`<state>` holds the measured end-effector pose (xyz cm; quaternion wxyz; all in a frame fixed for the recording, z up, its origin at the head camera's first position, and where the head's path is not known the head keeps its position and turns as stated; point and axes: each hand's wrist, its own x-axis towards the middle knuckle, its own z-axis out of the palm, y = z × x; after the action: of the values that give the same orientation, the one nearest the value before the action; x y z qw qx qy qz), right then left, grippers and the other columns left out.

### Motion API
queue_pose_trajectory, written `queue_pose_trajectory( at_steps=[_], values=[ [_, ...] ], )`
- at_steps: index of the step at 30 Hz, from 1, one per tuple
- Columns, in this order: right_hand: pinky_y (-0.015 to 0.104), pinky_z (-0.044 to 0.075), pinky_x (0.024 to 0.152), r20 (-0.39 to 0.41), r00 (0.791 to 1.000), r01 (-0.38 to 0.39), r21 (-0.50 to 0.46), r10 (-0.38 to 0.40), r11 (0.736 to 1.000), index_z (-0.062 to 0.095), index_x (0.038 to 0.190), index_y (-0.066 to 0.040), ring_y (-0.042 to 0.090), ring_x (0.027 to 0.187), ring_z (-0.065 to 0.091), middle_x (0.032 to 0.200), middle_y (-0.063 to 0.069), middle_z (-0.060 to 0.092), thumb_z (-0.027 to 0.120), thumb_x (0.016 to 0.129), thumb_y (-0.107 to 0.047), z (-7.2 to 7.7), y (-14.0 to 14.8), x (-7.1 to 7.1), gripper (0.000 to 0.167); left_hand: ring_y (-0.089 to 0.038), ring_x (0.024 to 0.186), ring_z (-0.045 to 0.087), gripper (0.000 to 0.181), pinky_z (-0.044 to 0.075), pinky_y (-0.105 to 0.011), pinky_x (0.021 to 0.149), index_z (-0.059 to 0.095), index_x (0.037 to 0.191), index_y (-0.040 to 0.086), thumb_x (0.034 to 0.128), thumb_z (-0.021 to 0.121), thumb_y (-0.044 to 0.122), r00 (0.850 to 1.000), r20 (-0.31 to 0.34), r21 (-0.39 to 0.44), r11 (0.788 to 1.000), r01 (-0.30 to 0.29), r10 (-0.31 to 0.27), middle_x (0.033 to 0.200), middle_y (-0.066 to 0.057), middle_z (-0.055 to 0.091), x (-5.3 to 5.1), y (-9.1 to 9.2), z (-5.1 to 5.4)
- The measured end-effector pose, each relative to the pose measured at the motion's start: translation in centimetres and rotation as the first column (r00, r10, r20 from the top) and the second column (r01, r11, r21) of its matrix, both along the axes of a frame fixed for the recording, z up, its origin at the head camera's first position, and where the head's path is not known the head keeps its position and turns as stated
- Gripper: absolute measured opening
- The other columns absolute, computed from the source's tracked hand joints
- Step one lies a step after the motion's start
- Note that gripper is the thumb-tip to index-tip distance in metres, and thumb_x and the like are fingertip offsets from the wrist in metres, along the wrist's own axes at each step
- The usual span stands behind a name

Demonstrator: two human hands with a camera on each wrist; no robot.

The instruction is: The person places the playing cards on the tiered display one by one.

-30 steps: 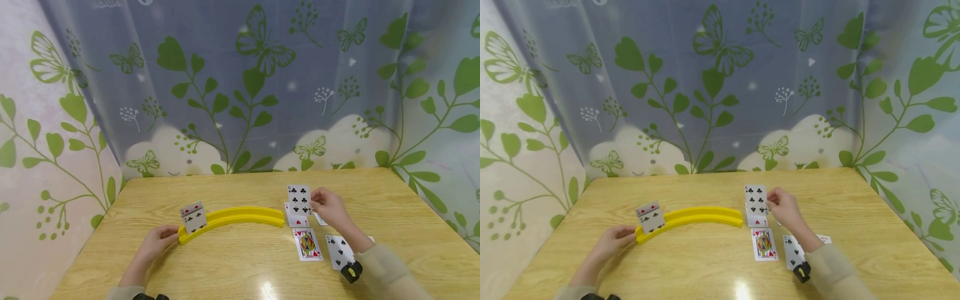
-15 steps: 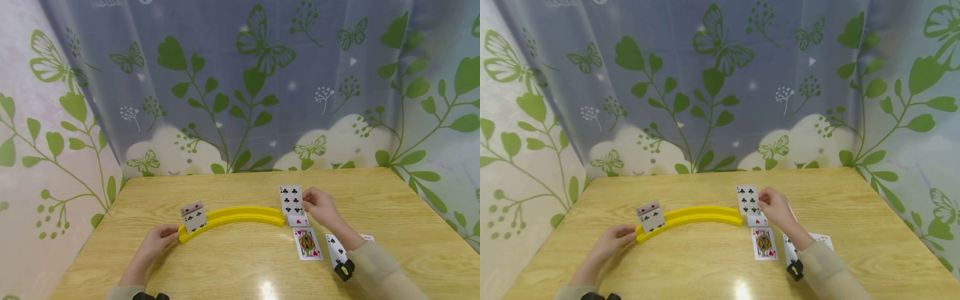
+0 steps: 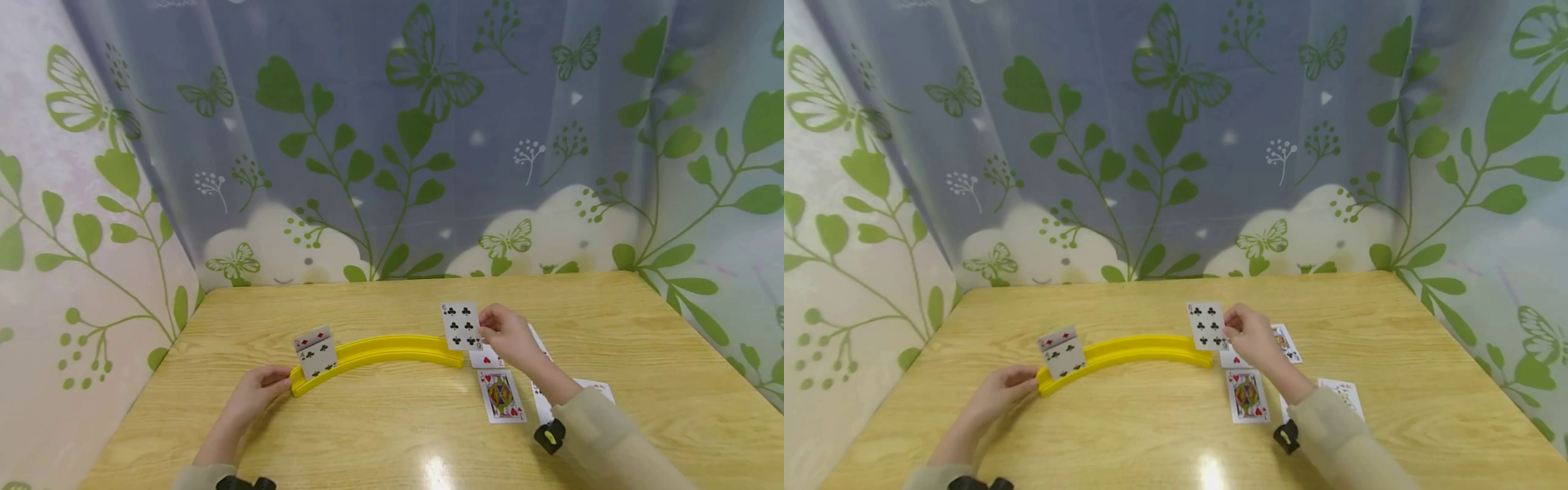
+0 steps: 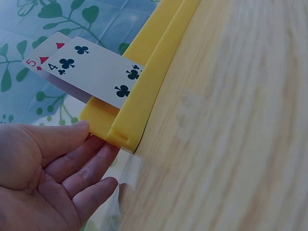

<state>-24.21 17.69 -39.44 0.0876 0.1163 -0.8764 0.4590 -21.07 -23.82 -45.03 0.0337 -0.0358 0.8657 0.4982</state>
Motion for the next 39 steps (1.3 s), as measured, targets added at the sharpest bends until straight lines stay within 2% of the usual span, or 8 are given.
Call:
queue_pose_trajectory(
  at_steps=[10, 20, 27, 39],
  values=[
    [0.024, 0.048, 0.055, -0.032, 0.998, -0.053, -0.035, 0.052, 0.998, 0.053, 0.083, 0.003, 0.024, 0.068, 0.057, 0.073, 0.009, 0.056, 0.057, 0.077, 0.01, -0.2, -1.4, 0.0, 0.01, -0.025, 0.096, 0.055, 0.024, 0.045, -0.038, 0.082, 0.059, 0.107, -0.004, 0.0855, 0.057, 0.008, 1.0, -0.005, 0.011, 1.0, 0.006, -0.006, 0.105, -0.017, 0.06, 0.1, 0.0, 0.2],
    [0.024, 0.042, 0.042, 0.018, 0.999, -0.047, 0.005, 0.047, 0.999, 0.053, 0.085, 0.0, 0.015, 0.061, 0.053, 0.074, 0.007, 0.057, 0.057, 0.08, 0.005, -0.3, -2.1, 0.0, 0.008, -0.025, 0.096, 0.055, 0.023, 0.044, -0.039, 0.082, 0.059, 0.106, -0.004, 0.0856, 0.057, 0.008, 1.0, -0.009, 0.016, 1.0, 0.016, -0.016, 0.104, -0.016, 0.06, 0.1, 0.0, 0.2],
    [0.027, 0.047, 0.06, -0.036, 0.997, -0.066, 0.042, 0.067, 0.997, 0.054, 0.083, -0.001, 0.017, 0.069, 0.055, 0.073, 0.004, 0.056, 0.06, 0.078, 0.006, -0.8, -2.3, -0.4, 0.01, -0.026, 0.097, 0.055, 0.024, 0.044, -0.04, 0.083, 0.059, 0.106, -0.003, 0.0858, 0.057, 0.008, 1.0, -0.003, 0.016, 1.0, 0.015, -0.015, 0.105, -0.016, 0.06, 0.0, -0.1, 0.1],
    [0.027, 0.046, 0.061, -0.072, 0.991, -0.107, 0.035, 0.109, 0.994, 0.053, 0.081, 0.0, 0.017, 0.069, 0.053, 0.073, 0.004, 0.056, 0.059, 0.077, 0.008, -0.5, -4.5, -0.4, 0.011, -0.026, 0.099, 0.054, 0.024, 0.042, -0.042, 0.084, 0.059, 0.107, -0.002, 0.0859, 0.057, 0.009, 1.0, 0.001, 0.004, 1.0, 0.01, -0.01, 0.106, -0.016, 0.06, 0.0, 0.0, 0.1]
  ],
)
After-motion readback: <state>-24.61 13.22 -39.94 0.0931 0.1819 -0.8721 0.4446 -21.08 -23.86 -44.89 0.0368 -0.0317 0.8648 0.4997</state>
